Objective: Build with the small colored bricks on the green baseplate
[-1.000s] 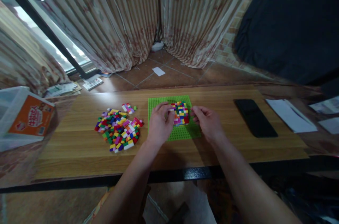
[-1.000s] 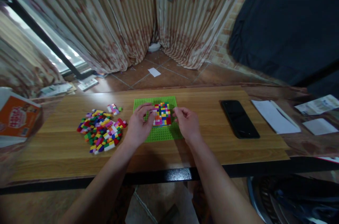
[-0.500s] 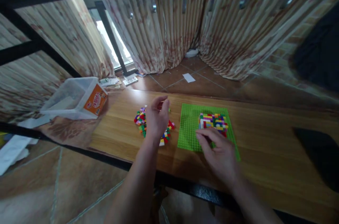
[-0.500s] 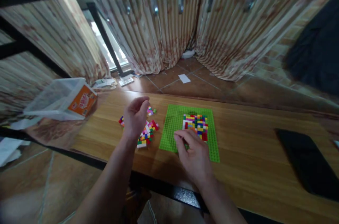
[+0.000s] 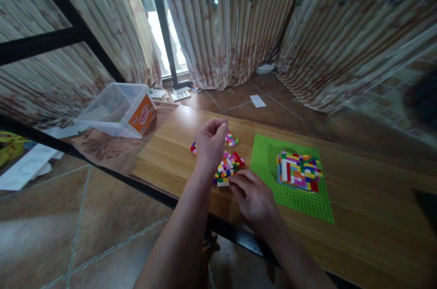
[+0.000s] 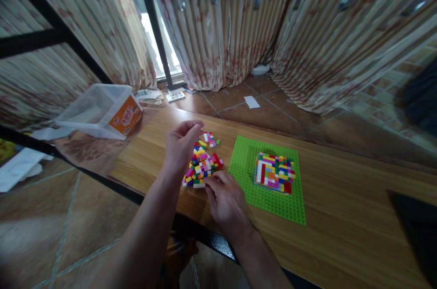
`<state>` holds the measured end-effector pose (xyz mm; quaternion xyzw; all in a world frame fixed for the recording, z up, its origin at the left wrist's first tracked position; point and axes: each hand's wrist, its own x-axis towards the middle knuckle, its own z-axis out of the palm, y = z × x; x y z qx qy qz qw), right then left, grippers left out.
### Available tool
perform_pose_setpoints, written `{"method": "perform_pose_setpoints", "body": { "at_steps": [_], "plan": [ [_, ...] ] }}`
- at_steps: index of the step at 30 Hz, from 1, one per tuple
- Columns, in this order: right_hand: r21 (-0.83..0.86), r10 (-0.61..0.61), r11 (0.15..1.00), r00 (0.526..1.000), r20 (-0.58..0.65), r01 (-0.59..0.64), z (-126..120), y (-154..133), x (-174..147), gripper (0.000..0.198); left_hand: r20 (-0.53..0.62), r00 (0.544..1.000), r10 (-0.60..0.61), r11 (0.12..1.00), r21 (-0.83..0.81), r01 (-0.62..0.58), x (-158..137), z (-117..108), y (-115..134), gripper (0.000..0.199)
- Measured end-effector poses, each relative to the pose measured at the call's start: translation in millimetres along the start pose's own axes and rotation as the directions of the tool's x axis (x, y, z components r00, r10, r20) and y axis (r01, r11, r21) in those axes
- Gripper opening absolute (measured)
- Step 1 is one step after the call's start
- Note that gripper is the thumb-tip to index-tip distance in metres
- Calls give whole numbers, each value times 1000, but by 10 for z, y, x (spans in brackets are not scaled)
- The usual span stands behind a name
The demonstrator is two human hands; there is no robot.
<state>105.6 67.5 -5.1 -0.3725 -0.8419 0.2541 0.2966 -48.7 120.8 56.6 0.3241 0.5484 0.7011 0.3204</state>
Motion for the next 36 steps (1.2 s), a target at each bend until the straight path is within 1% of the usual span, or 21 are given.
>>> {"method": "perform_pose_setpoints", "body": {
  "at_steps": [2,5,10,16,18,23,26,29,33,36],
  "plan": [
    [-44,15,999,1000,4,-15,51,-2,15,21,16,1000,-10,1000,4,10,-2,-1,3,10],
    [-78,58,995,998,-30,-60,95,18,33,18,27,999,-32,999,4,32,-13,19,10,9],
    [-50,53,997,996,-77,-57,88,59,28,22,44,998,-49,998,37,48,-28,57,9,10],
    [-52,52,997,991,-121,-59,39,83,18,22,65,998,-22,994,106,15,-36,64,-10,10],
    [-76,41,996,992,-117,-50,35,91,23,22,69,997,-21,992,123,12,-42,71,-11,10],
    [-160,22,987,998,-64,-32,49,114,37,20,101,995,-12,987,158,-4,-61,90,-19,12],
    [-156,30,987,997,-67,-40,62,117,45,18,113,994,-11,984,177,-9,-68,93,-33,13],
    [-132,34,990,996,-86,-45,75,101,53,22,119,993,-9,983,186,-14,-73,93,-38,13],
    [-90,-21,996,997,-77,15,100,62,67,25,125,992,-1,980,197,-24,-74,92,-26,13],
    [-139,-46,990,996,-70,36,131,42,80,23,115,993,0,981,192,-22,-71,91,-19,13]
  ]
}}
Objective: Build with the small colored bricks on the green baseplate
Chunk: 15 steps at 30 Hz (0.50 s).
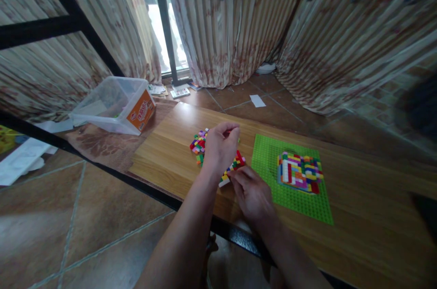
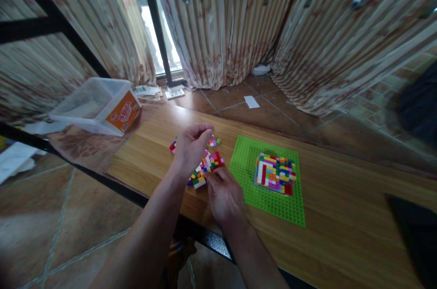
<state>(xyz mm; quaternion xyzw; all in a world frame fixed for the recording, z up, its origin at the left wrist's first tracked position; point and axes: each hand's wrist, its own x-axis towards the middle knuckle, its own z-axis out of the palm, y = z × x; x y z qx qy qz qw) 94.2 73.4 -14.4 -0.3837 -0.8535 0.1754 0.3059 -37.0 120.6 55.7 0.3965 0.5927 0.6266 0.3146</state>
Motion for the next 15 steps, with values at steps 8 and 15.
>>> {"method": "perform_pose_setpoints", "body": {
  "at_steps": [8,15],
  "plan": [
    [-142,83,987,996,24,-79,-11,-54,14,17,21,1000,15,999,46,-16,-1,0,-38,16],
    [-158,91,984,995,42,-83,-45,-71,-1,20,37,999,30,998,52,-32,-7,34,-50,15]
  ]
}}
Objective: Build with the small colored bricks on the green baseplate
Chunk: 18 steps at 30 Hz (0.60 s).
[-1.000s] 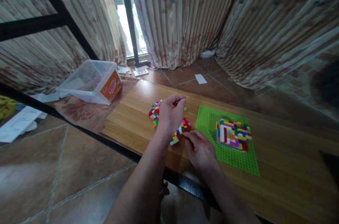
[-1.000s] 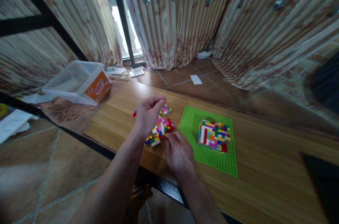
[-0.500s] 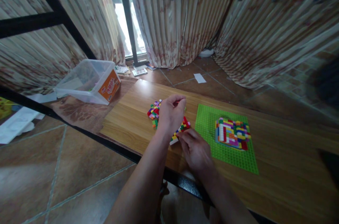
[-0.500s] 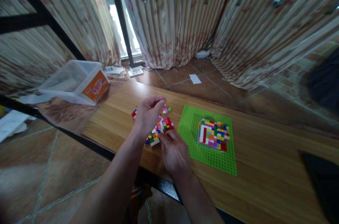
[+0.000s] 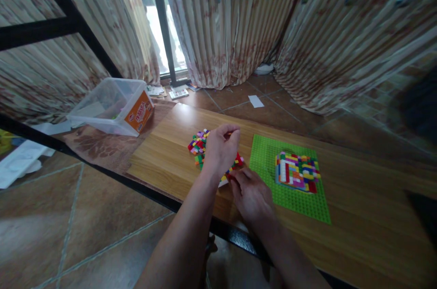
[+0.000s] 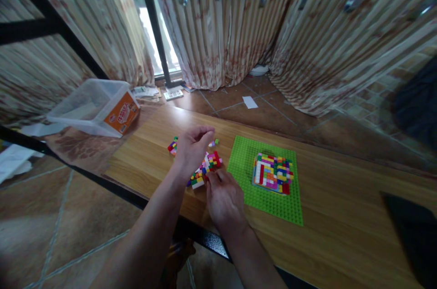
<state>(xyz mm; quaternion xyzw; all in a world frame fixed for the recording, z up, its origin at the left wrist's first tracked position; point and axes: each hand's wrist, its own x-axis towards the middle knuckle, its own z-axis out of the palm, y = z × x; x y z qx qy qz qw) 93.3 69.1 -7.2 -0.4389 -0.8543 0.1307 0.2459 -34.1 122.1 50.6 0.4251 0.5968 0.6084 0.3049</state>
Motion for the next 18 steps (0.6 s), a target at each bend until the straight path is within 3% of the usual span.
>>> {"method": "perform_pose_setpoints", "body": {
  "at_steps": [18],
  "plan": [
    [30,-26,999,999,20,26,11,-20,21,23,79,997,14,997,74,-20,-41,45,-9,17]
  ]
}}
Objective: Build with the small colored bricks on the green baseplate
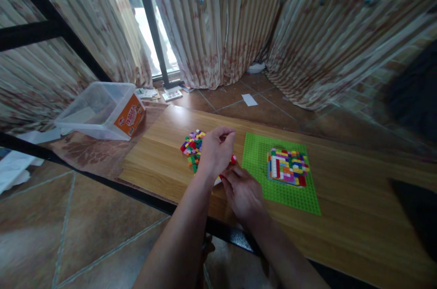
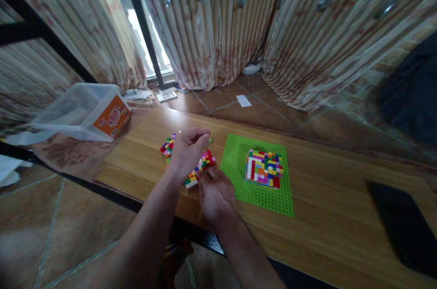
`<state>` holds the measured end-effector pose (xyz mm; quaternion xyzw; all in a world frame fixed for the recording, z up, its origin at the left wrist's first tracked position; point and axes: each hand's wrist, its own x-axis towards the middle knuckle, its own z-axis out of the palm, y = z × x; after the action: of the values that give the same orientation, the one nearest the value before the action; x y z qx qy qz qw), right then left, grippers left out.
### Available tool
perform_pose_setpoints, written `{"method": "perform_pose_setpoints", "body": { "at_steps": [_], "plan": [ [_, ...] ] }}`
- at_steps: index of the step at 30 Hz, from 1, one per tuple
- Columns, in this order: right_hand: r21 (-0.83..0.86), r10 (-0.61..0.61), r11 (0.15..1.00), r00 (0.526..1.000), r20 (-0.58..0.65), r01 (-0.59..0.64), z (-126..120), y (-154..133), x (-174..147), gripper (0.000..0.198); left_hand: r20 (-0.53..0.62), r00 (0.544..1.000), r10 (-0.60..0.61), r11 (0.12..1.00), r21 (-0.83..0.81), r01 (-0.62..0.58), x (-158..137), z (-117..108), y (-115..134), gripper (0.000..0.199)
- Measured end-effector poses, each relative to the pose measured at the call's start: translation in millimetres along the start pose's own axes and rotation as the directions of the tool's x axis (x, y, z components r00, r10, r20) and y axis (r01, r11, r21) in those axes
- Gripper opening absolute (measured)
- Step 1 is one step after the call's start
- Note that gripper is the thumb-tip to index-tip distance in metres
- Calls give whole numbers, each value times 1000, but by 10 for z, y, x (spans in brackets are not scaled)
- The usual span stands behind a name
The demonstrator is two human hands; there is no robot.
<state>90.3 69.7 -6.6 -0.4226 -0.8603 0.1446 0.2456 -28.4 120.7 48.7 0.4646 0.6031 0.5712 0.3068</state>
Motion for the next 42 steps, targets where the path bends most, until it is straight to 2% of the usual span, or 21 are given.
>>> {"method": "perform_pose_setpoints", "body": {
  "at_steps": [9,17,20,23,27,30,37,42],
  "plan": [
    [-49,34,998,999,18,-33,13,-10,24,17,16,1000,-11,1000,30,10,-2,10,-51,17],
    [63,77,995,997,-8,-76,0,-29,26,17,46,998,-33,998,53,30,-16,11,-6,16],
    [177,111,979,991,-76,-96,-97,12,38,17,56,998,-37,997,64,33,-15,0,-3,16],
    [268,200,953,958,-207,-141,-247,100,64,16,96,992,-79,996,49,75,-19,1,-20,16],
    [349,321,916,885,-337,-199,-386,178,94,15,306,941,-145,987,-26,160,-75,59,-23,13],
    [363,332,910,878,-344,-201,-400,170,97,16,402,902,-156,973,-94,210,-131,116,-9,12],
    [400,364,891,862,-353,-213,-402,149,96,14,449,852,-270,892,-217,397,-156,105,49,11],
    [407,383,885,850,-361,-225,-428,145,100,14,462,840,-286,873,-236,427,-157,83,90,13]
  ]
}}
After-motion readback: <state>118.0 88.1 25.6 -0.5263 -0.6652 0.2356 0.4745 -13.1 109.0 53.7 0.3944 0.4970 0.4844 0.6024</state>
